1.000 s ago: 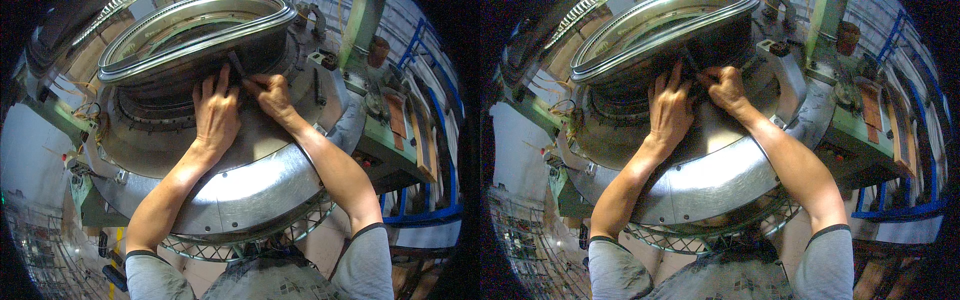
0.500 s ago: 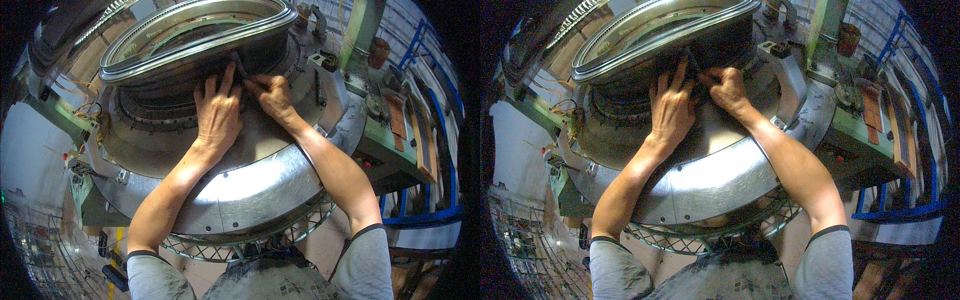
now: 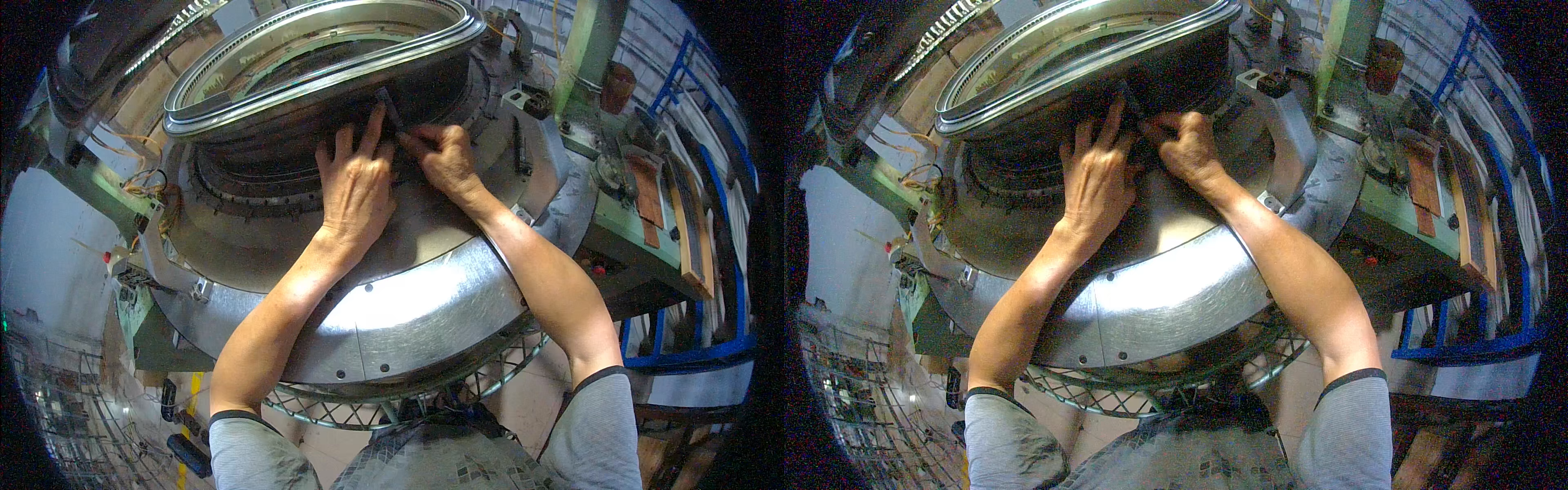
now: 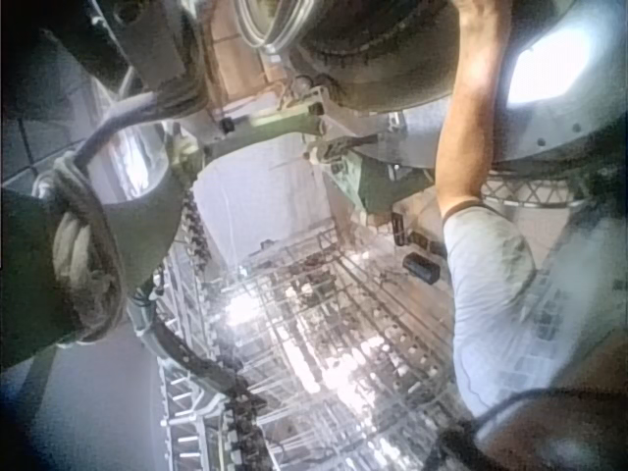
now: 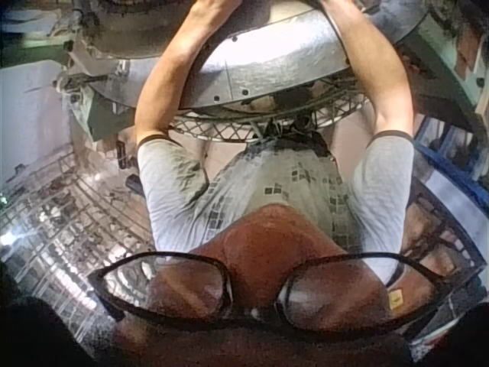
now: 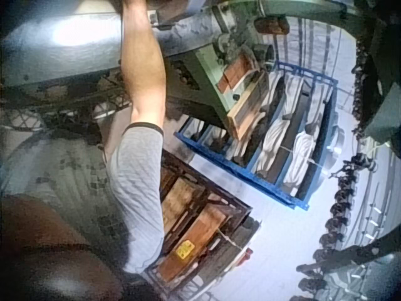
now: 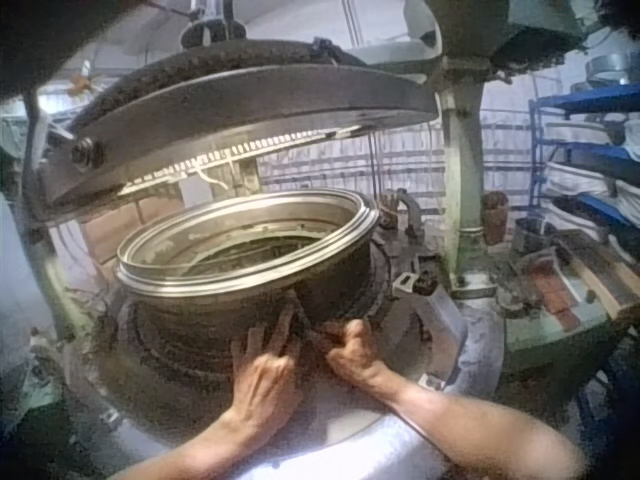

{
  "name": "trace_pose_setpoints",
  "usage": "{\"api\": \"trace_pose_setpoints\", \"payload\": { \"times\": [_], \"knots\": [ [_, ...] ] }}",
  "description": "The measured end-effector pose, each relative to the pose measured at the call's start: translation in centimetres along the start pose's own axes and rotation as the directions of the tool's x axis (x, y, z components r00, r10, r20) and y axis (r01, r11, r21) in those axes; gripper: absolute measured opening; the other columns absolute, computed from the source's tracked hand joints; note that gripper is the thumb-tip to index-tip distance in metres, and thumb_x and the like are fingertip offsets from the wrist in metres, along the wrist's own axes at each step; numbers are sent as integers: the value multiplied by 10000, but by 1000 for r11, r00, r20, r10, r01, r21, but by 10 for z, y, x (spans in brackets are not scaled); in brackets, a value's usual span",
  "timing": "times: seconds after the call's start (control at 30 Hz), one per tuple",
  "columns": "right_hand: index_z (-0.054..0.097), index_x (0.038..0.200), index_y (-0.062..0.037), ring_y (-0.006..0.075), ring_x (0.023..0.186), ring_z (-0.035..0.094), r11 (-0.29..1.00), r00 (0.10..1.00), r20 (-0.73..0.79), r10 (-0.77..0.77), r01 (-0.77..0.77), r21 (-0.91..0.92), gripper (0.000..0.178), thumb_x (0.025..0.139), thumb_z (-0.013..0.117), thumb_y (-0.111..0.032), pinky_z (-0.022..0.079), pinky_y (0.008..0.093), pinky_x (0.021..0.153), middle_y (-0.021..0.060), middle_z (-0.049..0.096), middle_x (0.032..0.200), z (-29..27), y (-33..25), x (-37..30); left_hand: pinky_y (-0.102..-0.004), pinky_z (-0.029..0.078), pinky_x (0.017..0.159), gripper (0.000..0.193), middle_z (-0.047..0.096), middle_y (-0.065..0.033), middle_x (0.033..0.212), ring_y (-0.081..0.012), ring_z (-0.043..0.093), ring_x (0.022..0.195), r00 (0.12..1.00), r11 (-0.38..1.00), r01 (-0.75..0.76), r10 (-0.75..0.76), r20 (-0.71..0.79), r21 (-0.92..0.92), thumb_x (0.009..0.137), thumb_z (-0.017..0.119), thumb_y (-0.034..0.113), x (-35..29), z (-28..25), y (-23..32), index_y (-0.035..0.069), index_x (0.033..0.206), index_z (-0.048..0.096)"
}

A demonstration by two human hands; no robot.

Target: The person repeatedly picks up small metal strips from a wooden tray and inserts them into slots around the rim of a large circular metal assembly. The person handles the strips one at a time, aligning and pressing them into place.

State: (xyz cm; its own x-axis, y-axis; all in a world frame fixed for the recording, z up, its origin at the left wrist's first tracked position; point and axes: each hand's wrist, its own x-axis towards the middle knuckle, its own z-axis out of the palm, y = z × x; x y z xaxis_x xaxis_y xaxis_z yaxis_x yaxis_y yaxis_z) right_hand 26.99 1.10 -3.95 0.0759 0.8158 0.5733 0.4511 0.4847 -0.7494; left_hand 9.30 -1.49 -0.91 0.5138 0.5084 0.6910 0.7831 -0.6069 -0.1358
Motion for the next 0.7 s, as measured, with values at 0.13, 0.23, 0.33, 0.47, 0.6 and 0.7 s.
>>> {"api": "trace_pose_setpoints", "payload": {
  "times": [0.13, 0.23, 0.33, 0.47, 0.6, 0.7],
  "knots": [
    [762, 979, 6, 77, 748, 602, 1000, 1000, -12, -3, 3, -8, 206, 895, 750, -182, 512, 294, 689, 125, 767, 850, 1, 3, 0, -607, 387, 1019, 479, 407, -89, 1561, -361, 459, 1248, 1000, 1000, 13, -13, 22, -6, 564, 799, 102, 0, -1, 1, 67, 1033, 706],
    [764, 975, 4, 76, 741, 602, 1000, 1000, -27, -7, 7, -12, 202, 895, 750, -181, 513, 296, 686, 131, 765, 842, 2, 3, 0, -606, 385, 1019, 458, 403, -87, 1565, -360, 458, 1246, 1000, 1000, 7, -7, 7, 1, 573, 796, 101, 0, -2, 1, 69, 1021, 707],
    [765, 973, 3, 80, 737, 610, 999, 1000, -14, 22, -22, -40, 199, 898, 749, -181, 516, 299, 686, 136, 766, 848, 1, 3, 0, -608, 387, 1013, 442, 401, -83, 1568, -360, 460, 1241, 1000, 1000, 2, -2, 18, 14, 585, 793, 101, 0, -2, 1, 68, 1017, 705],
    [766, 971, 0, 92, 750, 638, 999, 1000, -23, 19, -20, -45, 198, 897, 751, -183, 522, 302, 690, 140, 768, 862, 2, 4, 0, -610, 392, 998, 435, 400, -72, 1570, -357, 459, 1235, 1000, 1000, -5, 4, 14, 28, 593, 793, 101, 0, -2, 1, 64, 1017, 703],
    [769, 984, -4, 111, 768, 667, 999, 999, -40, 5, -7, -49, 207, 894, 758, -190, 528, 303, 699, 144, 769, 872, 4, 6, 0, -605, 401, 980, 436, 391, -64, 1577, -350, 457, 1228, 1000, 1000, -11, 10, 7, 26, 589, 791, 108, 1, -2, 0, 65, 1014, 703],
    [770, 994, -5, 120, 773, 677, 1000, 999, -54, 5, -6, -28, 213, 892, 761, -192, 531, 304, 707, 146, 770, 879, 4, 6, 0, -603, 406, 969, 442, 383, -61, 1581, -345, 457, 1221, 1000, 999, -13, 12, 21, 39, 581, 791, 112, 1, -2, -1, 68, 1012, 703]
  ]
}}
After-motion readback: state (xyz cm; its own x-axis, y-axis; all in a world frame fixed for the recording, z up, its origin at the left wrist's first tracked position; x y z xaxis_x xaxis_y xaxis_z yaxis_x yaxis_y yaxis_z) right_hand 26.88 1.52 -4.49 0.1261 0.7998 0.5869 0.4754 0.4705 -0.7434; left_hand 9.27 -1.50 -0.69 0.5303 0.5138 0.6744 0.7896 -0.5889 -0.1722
